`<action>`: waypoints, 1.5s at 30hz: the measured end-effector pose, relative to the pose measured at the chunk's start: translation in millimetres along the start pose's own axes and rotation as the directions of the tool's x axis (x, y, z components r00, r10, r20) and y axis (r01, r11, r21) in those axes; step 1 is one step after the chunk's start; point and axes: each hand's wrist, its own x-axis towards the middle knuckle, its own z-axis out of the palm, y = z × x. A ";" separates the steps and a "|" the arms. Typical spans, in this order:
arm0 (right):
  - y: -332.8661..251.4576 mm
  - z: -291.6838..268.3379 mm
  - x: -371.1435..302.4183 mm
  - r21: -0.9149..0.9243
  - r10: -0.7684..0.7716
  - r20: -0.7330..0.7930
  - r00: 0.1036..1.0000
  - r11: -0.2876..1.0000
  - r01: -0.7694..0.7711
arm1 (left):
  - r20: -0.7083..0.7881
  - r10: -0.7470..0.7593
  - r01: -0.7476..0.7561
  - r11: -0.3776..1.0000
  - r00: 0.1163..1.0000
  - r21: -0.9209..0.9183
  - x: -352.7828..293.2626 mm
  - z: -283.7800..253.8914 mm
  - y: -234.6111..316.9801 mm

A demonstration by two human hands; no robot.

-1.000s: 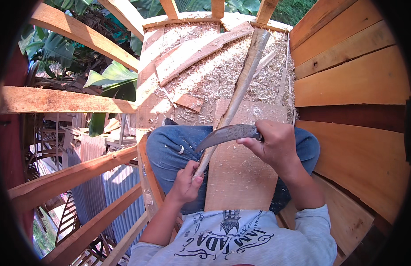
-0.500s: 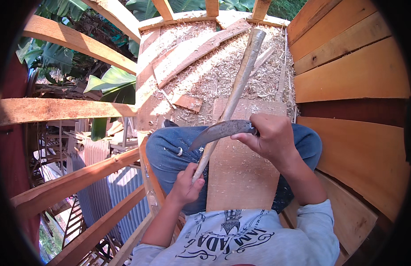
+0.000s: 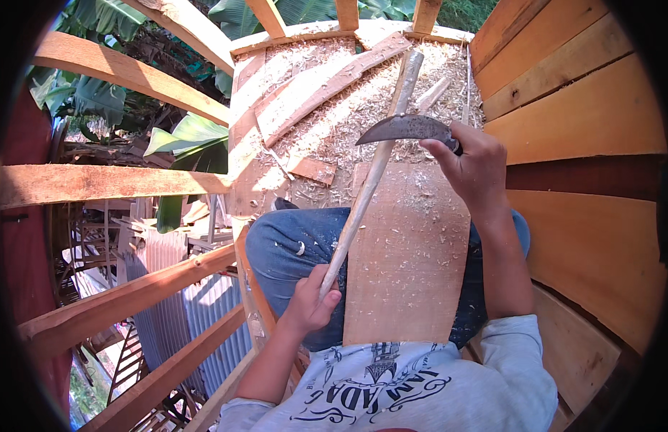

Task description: The person sits cross-legged on a wooden platform and uses a curved knife to shave and smooth a long, thin piece of wood. They hold the wood against a flat board on their lap and repeatedly scrape the surface to remove shavings.

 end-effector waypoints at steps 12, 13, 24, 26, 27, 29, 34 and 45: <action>-22.4 -7.8 -6.2 0.205 -0.209 0.110 0.972 0.961 0.184 | 0.001 0.057 -0.057 0.998 0.998 0.040 -1.7 0.5 -4.2; -36.2 -11.9 -13.4 0.170 -0.406 0.168 0.898 0.910 0.379 | -0.003 0.068 -0.068 0.997 0.998 0.041 -2.7 1.8 -4.8; 19.0 0.6 24.7 0.149 0.055 0.062 0.997 0.987 -0.064 | -0.011 0.007 -0.006 0.998 1.000 0.055 1.4 1.9 -2.8; 10.5 -3.1 16.6 0.247 0.047 0.095 0.994 0.967 -0.069 | 0.004 0.018 -0.019 0.997 1.000 0.069 -1.5 2.6 -5.1; 6.0 4.1 2.0 0.294 -0.091 0.101 0.991 0.954 0.058 | -0.010 0.022 -0.022 0.997 1.000 0.069 -3.0 2.1 -5.1; -15.0 0.2 -6.6 0.194 -0.527 0.133 0.839 0.844 0.500 | -0.030 0.034 -0.033 0.998 0.999 0.052 -3.9 3.2 -5.1; 28.0 6.4 20.5 0.493 0.331 0.033 0.943 0.816 -0.304 | -0.004 0.054 -0.054 0.994 0.999 0.092 -2.6 3.1 -1.8; 83.9 36.8 -34.5 0.579 0.501 0.037 0.865 0.695 -0.427 | -0.145 0.076 -0.066 0.995 0.986 0.073 -1.8 13.9 -9.2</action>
